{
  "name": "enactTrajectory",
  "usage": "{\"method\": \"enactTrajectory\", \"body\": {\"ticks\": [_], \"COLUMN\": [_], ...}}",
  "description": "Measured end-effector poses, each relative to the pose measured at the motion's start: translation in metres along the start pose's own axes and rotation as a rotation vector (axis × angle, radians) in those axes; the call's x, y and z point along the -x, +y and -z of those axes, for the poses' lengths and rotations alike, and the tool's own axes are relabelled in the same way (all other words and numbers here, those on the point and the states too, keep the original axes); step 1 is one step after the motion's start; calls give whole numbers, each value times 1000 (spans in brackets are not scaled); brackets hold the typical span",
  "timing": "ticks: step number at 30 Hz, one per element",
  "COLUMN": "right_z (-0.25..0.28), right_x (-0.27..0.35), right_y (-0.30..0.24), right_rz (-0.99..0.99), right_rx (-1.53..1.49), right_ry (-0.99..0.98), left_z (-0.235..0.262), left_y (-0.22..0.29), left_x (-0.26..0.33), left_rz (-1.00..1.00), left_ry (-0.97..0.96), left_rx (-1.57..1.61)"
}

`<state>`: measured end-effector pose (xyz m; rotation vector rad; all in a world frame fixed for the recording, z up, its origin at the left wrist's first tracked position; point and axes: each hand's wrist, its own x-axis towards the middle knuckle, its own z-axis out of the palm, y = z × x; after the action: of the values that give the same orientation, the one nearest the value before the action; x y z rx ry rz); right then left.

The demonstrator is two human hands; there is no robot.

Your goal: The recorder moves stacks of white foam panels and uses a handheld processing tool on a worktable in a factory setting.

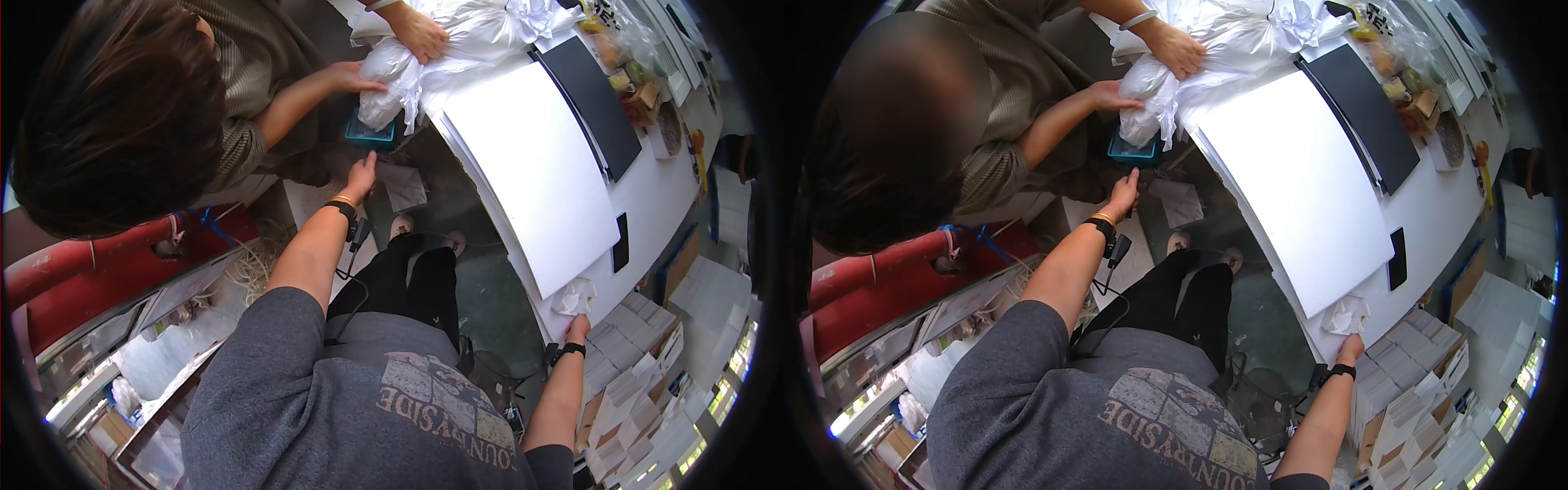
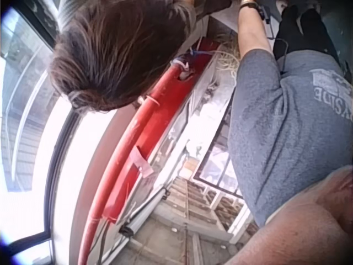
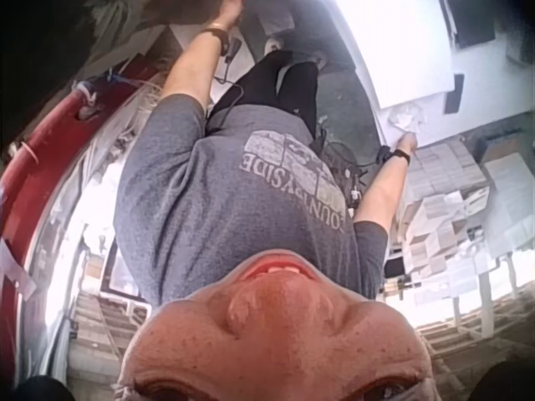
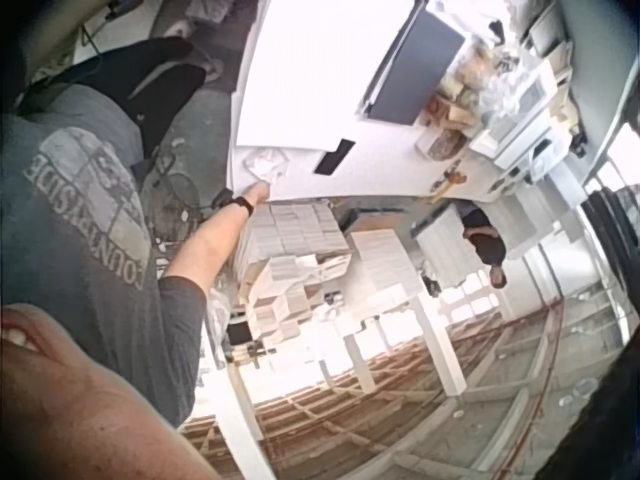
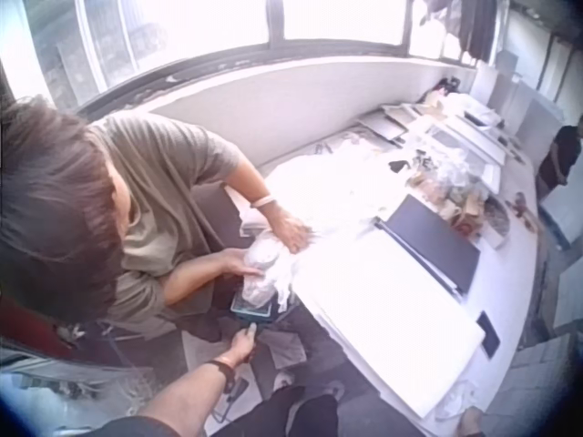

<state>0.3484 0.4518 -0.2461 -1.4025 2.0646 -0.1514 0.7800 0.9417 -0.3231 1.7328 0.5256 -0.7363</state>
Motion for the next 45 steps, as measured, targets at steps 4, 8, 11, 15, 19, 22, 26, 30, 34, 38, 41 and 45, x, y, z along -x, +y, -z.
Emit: {"method": "enactTrajectory", "body": {"ticks": [4, 8, 11, 15, 19, 22, 26, 30, 34, 38, 41, 45], "right_z": [1, 4, 3, -1, 0, 3, 2, 1, 0, 6, 2, 0], "right_x": [4, -5, -5, 2, -3, -12, -9, 1, 2, -7, -5, 2], "right_y": [-4, 4, 3, -4, 1, 7, 6, -1, -2, 5, 2, -3], "right_rz": [-11, -36, -37, -65, -67, -50, -22, -45, -34, -47, -54, -44], "right_rx": [-7, -6, -6, -9, -13, 1, -14, -30, -20, -5, 10, 32], "right_ry": [-10, -20, -24, -20, 6, -11, -30, -15, -23, -23, -30, -12], "left_z": [1, 1, 1, 4, 3, 2, 3, 5, 7, 2, 2, 4], "left_y": [5, 5, 4, 2, 4, 6, 5, 4, 3, 6, 6, 2], "left_x": [4, 0, -2, -3, -3, -3, -4, -1, -3, -3, 0, -3], "left_rz": [15, 2, -21, -20, -19, -21, -33, -36, -33, -18, -24, -24], "left_ry": [-14, -50, -29, -3, -14, -21, -16, -10, -24, -46, -11, -20], "left_rx": [-14, -6, -12, -23, -34, -44, -62, -55, -35, -28, -29, -24]}}
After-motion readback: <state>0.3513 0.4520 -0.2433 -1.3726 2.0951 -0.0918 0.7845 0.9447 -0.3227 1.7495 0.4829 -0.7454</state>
